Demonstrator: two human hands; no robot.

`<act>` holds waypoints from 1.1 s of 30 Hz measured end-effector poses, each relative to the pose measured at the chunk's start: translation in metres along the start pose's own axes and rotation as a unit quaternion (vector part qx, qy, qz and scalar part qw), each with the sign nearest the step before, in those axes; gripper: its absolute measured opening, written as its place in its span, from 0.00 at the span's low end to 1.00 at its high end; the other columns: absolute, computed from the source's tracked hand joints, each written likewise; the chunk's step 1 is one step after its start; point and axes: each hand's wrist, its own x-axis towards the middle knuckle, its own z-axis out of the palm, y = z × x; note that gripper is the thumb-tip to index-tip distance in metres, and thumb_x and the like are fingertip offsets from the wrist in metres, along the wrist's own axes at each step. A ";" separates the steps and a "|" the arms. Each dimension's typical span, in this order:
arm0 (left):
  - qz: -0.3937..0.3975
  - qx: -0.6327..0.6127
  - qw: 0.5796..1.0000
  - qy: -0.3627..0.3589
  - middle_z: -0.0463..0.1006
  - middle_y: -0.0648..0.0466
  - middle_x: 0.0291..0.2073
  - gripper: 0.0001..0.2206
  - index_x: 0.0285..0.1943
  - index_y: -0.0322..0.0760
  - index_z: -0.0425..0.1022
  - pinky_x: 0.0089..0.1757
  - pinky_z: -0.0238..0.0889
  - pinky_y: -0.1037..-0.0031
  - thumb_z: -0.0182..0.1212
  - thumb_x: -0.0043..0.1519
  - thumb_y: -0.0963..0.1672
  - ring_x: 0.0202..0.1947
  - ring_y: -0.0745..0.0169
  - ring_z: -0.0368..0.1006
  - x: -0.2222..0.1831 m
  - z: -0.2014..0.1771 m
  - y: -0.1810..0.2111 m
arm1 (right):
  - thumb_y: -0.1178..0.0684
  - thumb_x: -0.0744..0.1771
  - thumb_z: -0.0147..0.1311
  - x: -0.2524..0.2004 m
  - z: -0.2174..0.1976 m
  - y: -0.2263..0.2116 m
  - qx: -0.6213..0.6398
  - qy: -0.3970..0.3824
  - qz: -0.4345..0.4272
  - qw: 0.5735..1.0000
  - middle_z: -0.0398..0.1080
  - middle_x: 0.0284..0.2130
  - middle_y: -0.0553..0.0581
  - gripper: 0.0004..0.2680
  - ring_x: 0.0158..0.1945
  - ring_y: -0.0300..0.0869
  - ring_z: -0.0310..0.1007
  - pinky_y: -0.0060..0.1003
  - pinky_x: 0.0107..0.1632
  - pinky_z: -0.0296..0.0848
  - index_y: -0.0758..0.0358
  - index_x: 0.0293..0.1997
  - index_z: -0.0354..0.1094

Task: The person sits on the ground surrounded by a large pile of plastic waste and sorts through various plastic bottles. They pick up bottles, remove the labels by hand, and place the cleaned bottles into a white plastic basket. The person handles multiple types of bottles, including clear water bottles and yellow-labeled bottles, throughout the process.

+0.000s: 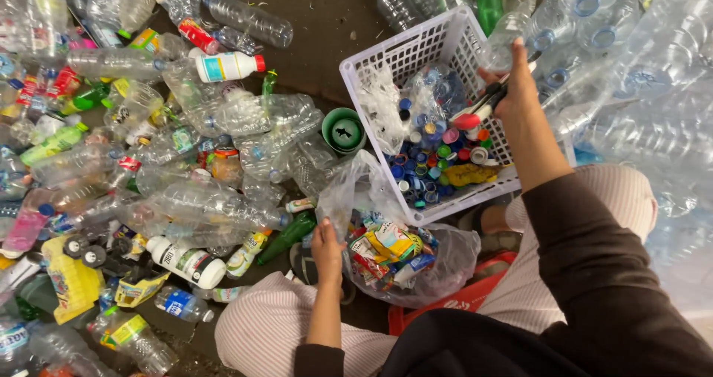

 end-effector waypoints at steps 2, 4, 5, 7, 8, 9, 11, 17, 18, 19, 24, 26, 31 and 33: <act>-0.010 -0.002 1.000 0.000 0.69 0.55 0.34 0.23 0.59 0.35 0.74 0.38 0.72 0.69 0.48 0.66 0.53 0.31 0.64 0.67 0.003 0.003 0.000 | 0.26 0.56 0.56 0.014 -0.002 -0.007 0.021 -0.025 -0.034 0.999 0.74 0.46 0.66 0.37 0.33 0.43 0.76 0.38 0.29 0.72 0.67 0.63 0.60; -0.025 -0.004 1.000 0.001 0.73 0.53 0.41 0.21 0.62 0.36 0.73 0.39 0.71 0.69 0.49 0.66 0.51 0.33 0.64 0.67 0.003 0.006 0.000 | 0.27 0.56 0.58 0.010 -0.004 -0.015 0.037 -0.049 -0.065 0.996 0.74 0.52 0.69 0.39 0.40 0.45 0.82 0.36 0.28 0.73 0.74 0.64 0.57; -0.018 0.006 1.000 0.004 0.74 0.51 0.48 0.22 0.62 0.36 0.73 0.40 0.71 0.68 0.49 0.66 0.52 0.38 0.61 0.70 0.004 0.007 0.002 | 0.32 0.58 0.59 -0.001 -0.003 -0.020 0.023 -0.055 -0.076 0.995 0.77 0.47 0.66 0.33 0.30 0.39 0.72 0.34 0.28 0.72 0.73 0.60 0.61; -0.017 0.016 1.000 0.008 0.74 0.49 0.54 0.22 0.63 0.36 0.72 0.40 0.72 0.68 0.48 0.65 0.52 0.43 0.58 0.73 0.001 0.007 0.000 | 0.38 0.60 0.59 -0.020 -0.008 -0.019 0.004 -0.060 -0.083 0.995 0.80 0.41 0.63 0.27 0.20 0.33 0.63 0.32 0.27 0.71 0.73 0.56 0.66; -0.017 0.021 1.000 0.011 0.74 0.49 0.55 0.23 0.62 0.36 0.72 0.41 0.72 0.68 0.48 0.65 0.53 0.45 0.57 0.73 0.002 0.008 -0.001 | 0.42 0.62 0.59 -0.026 -0.010 -0.018 0.007 -0.061 -0.084 0.995 0.80 0.37 0.57 0.20 0.20 0.32 0.63 0.31 0.27 0.70 0.67 0.52 0.68; -0.016 0.027 0.999 0.014 0.74 0.48 0.55 0.24 0.61 0.35 0.72 0.42 0.72 0.67 0.49 0.65 0.54 0.47 0.56 0.73 0.002 0.009 -0.001 | 0.47 0.63 0.60 -0.033 -0.013 -0.017 0.010 -0.061 -0.086 0.994 0.79 0.32 0.52 0.14 0.21 0.32 0.64 0.30 0.27 0.69 0.61 0.49 0.70; 0.012 0.084 0.996 0.028 0.74 0.43 0.56 0.24 0.61 0.37 0.74 0.48 0.72 0.61 0.51 0.65 0.54 0.52 0.45 0.72 0.020 0.015 -0.021 | 0.48 0.63 0.66 -0.002 -0.038 0.010 -0.010 -0.030 -0.089 0.996 0.80 0.33 0.57 0.17 0.21 0.38 0.68 0.37 0.26 0.73 0.63 0.51 0.64; 0.104 0.246 0.962 0.061 0.80 0.42 0.49 0.20 0.56 0.39 0.79 0.55 0.66 0.56 0.58 0.63 0.54 0.55 0.39 0.73 0.047 0.029 -0.089 | 0.43 0.65 0.65 -0.079 -0.060 0.124 -0.425 -0.091 -0.128 0.891 0.72 0.22 0.55 0.10 0.25 0.45 0.74 0.39 0.33 0.73 0.55 0.33 0.70; 0.082 0.297 0.950 0.041 0.79 0.45 0.49 0.23 0.56 0.43 0.78 0.55 0.67 0.57 0.58 0.61 0.57 0.55 0.42 0.74 0.055 0.033 -0.099 | 0.38 0.63 0.66 -0.079 -0.070 0.148 -0.613 -0.101 -0.135 0.772 0.71 0.17 0.54 0.12 0.26 0.50 0.76 0.44 0.37 0.74 0.54 0.29 0.72; 0.071 0.293 0.952 0.057 0.79 0.45 0.49 0.23 0.56 0.43 0.78 0.55 0.67 0.57 0.58 0.61 0.57 0.55 0.42 0.74 0.052 0.031 -0.097 | 0.38 0.63 0.66 -0.090 -0.063 0.166 -0.618 -0.119 -0.136 0.765 0.71 0.17 0.54 0.12 0.26 0.50 0.76 0.44 0.37 0.74 0.54 0.29 0.72; -0.001 0.321 0.944 0.081 0.73 0.41 0.50 0.20 0.54 0.44 0.78 0.51 0.69 0.51 0.58 0.59 0.55 0.51 0.31 0.75 0.066 0.029 -0.098 | 0.39 0.64 0.62 -0.144 -0.023 0.214 -0.793 -0.204 -0.136 0.558 0.79 0.41 0.65 0.18 0.48 0.60 0.78 0.56 0.50 0.77 0.59 0.52 0.74; -0.028 0.284 0.953 0.104 0.74 0.42 0.47 0.20 0.53 0.45 0.79 0.50 0.70 0.52 0.57 0.59 0.55 0.51 0.33 0.75 0.088 0.022 -0.129 | 0.40 0.65 0.61 -0.122 -0.032 0.242 -0.815 -0.194 -0.158 0.522 0.78 0.40 0.63 0.16 0.46 0.60 0.79 0.55 0.48 0.78 0.57 0.51 0.73; -0.104 0.208 0.959 0.161 0.80 0.39 0.43 0.21 0.48 0.40 0.81 0.51 0.68 0.48 0.52 0.59 0.55 0.52 0.33 0.75 0.159 -0.004 -0.216 | 0.45 0.67 0.54 -0.099 -0.046 0.268 -0.859 -0.181 -0.194 0.439 0.78 0.37 0.63 0.10 0.42 0.60 0.81 0.55 0.44 0.79 0.59 0.46 0.69; -0.144 0.170 0.950 0.217 0.82 0.35 0.43 0.24 0.43 0.30 0.83 0.56 0.64 0.48 0.47 0.61 0.53 0.54 0.34 0.74 0.180 -0.025 -0.214 | 0.47 0.67 0.51 -0.089 -0.054 0.279 -0.867 -0.188 -0.167 0.431 0.78 0.38 0.66 0.10 0.44 0.62 0.81 0.56 0.45 0.79 0.60 0.48 0.66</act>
